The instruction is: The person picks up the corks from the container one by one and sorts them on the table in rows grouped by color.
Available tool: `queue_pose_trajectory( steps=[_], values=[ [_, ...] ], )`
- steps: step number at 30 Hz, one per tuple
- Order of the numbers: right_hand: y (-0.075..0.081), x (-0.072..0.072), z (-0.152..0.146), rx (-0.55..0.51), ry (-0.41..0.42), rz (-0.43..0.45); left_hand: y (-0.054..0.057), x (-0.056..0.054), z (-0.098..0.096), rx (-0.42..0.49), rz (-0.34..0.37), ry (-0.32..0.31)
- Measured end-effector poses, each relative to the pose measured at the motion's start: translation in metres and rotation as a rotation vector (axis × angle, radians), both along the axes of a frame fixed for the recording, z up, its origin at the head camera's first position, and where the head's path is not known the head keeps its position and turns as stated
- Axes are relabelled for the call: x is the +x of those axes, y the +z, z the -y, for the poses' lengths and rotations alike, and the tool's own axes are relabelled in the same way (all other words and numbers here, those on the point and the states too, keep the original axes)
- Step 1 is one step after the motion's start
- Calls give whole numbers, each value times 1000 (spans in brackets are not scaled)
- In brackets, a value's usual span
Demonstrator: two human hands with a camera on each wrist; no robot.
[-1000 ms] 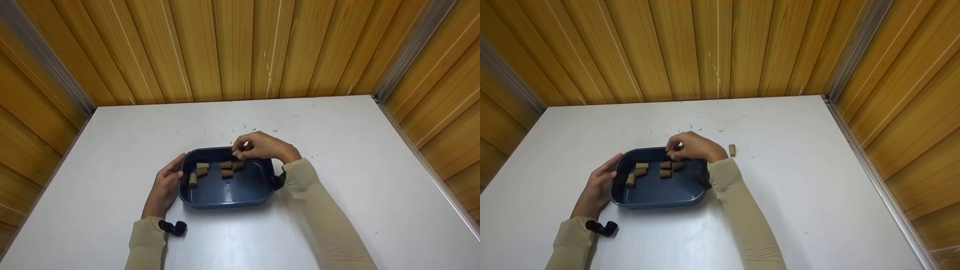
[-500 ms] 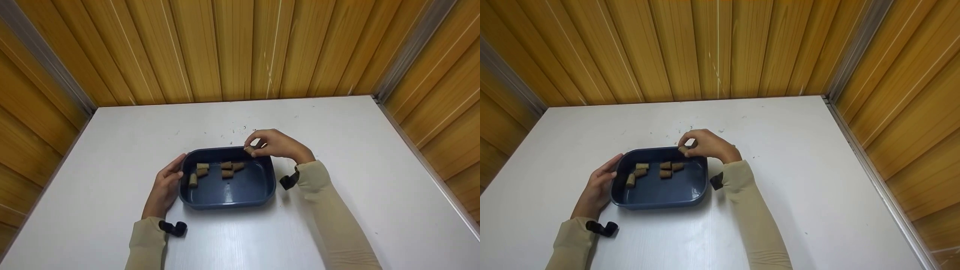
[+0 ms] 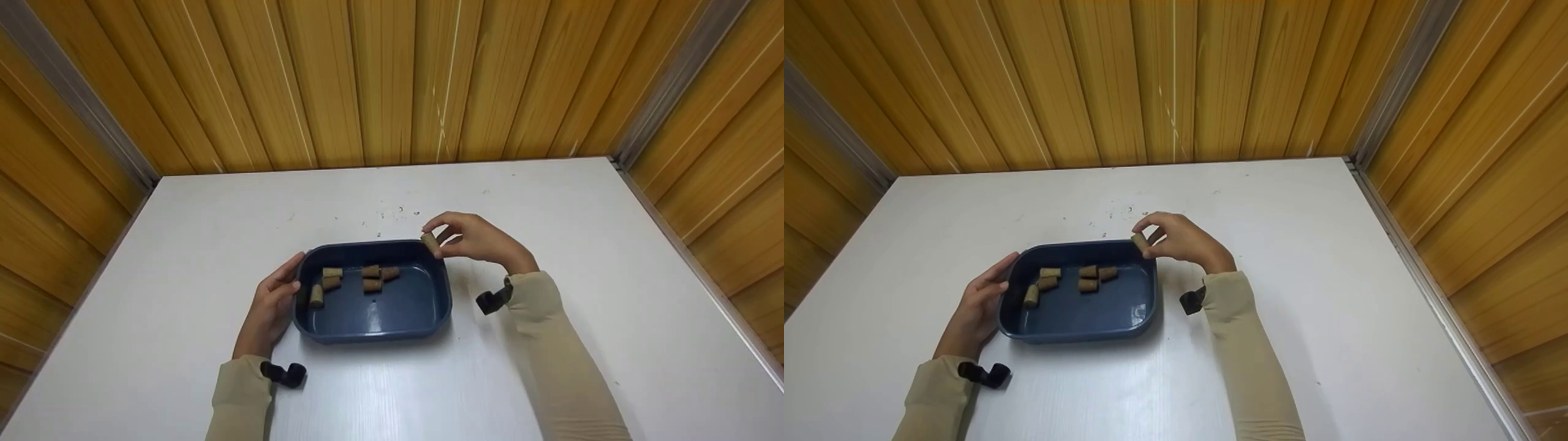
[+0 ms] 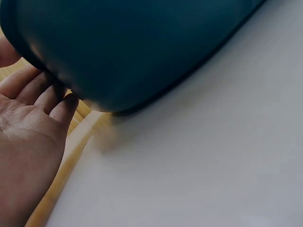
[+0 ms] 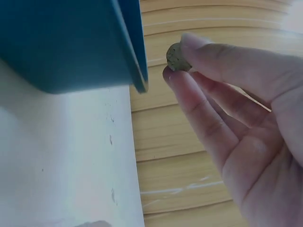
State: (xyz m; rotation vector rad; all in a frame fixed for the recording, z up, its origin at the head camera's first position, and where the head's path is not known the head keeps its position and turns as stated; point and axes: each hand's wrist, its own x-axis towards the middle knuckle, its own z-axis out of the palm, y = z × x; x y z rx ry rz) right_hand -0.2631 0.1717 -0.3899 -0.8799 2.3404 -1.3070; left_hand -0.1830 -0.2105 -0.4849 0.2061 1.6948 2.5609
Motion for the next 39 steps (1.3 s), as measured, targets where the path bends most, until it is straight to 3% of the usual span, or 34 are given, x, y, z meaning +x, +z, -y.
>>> queue_pose_trajectory(
  steps=[12, 28, 39],
  values=[
    [-18, 2, -25, -8, -120, -105, -2, 0, 1, 12, -20, -13],
    [-40, 6, -55, -2, -251, -159, -2, 2, 0, -7, -12, -12],
    [-54, 5, -72, 45, -335, -124, -1, 3, 2, 10, -26, -32]
  ],
)
